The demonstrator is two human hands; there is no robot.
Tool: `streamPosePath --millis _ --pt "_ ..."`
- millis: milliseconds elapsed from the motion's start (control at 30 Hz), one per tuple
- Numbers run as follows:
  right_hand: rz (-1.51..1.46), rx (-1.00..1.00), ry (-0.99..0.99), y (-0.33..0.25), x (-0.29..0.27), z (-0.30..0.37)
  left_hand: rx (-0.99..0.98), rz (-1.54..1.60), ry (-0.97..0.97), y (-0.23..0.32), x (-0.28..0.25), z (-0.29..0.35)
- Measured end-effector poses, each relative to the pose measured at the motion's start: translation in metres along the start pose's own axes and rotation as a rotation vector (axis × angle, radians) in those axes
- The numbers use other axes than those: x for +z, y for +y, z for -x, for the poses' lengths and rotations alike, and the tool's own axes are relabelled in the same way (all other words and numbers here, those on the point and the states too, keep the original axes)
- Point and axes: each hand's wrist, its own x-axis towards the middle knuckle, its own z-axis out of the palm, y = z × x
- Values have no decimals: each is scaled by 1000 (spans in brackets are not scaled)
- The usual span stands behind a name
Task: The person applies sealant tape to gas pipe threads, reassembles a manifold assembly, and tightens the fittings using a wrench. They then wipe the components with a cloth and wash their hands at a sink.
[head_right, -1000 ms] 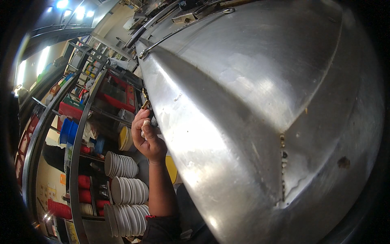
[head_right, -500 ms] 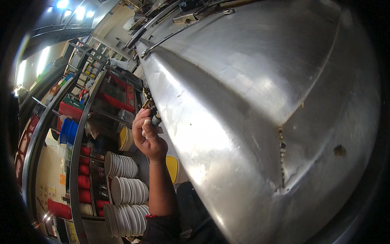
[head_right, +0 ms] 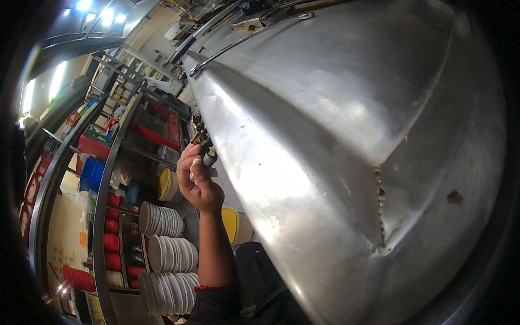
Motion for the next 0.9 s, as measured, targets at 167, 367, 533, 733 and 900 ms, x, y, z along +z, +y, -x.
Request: streamPosePath --millis 167,367,533,733,900 --pt "294 -230 -83 -15 8 0 3 -3 0 0 0 0" --pt "84 -202 -43 -15 18 3 1 -10 2 0 0 0" --pt "361 -214 -62 -8 7 -1 -1 -13 -2 0 0 0" --pt "192 -194 -21 -2 5 0 -11 -5 5 -1 0 2" --pt "287 -282 32 -10 4 2 0 -9 8 -1 1 1"
